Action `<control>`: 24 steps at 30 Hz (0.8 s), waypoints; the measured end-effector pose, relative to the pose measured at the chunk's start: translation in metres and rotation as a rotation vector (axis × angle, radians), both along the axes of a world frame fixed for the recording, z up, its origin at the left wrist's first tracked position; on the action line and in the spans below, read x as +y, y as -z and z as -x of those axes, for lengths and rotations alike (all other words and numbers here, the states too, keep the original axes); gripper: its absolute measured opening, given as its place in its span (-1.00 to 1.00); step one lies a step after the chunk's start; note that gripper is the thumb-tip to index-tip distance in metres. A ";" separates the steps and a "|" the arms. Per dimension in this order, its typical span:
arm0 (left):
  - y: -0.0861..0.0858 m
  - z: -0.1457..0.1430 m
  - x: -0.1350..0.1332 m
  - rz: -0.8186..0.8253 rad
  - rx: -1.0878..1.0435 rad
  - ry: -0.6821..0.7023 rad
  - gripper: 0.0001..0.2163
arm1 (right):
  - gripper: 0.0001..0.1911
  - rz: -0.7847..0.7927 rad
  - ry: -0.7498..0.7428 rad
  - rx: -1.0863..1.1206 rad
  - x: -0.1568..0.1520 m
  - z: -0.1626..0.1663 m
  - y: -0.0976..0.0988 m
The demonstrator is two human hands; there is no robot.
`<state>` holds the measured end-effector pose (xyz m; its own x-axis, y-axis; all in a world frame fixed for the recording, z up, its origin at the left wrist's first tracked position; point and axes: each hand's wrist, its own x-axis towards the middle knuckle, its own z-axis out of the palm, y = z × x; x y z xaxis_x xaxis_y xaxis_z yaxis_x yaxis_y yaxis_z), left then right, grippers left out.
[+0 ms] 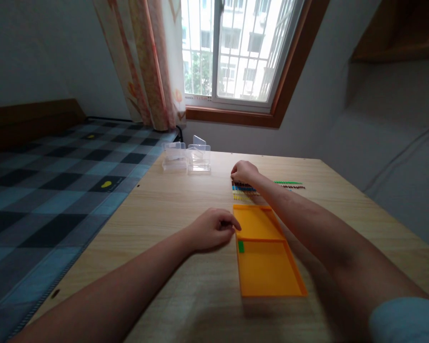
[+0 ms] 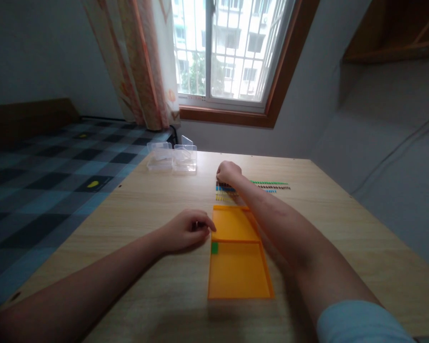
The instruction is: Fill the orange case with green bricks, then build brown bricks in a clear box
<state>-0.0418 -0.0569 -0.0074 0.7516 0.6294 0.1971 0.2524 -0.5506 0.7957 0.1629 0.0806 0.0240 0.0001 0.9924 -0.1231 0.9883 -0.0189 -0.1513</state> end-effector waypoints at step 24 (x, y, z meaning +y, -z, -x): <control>-0.008 0.004 -0.006 -0.046 0.022 0.071 -0.76 | -0.87 -0.144 -0.536 0.273 -0.245 -0.020 -0.001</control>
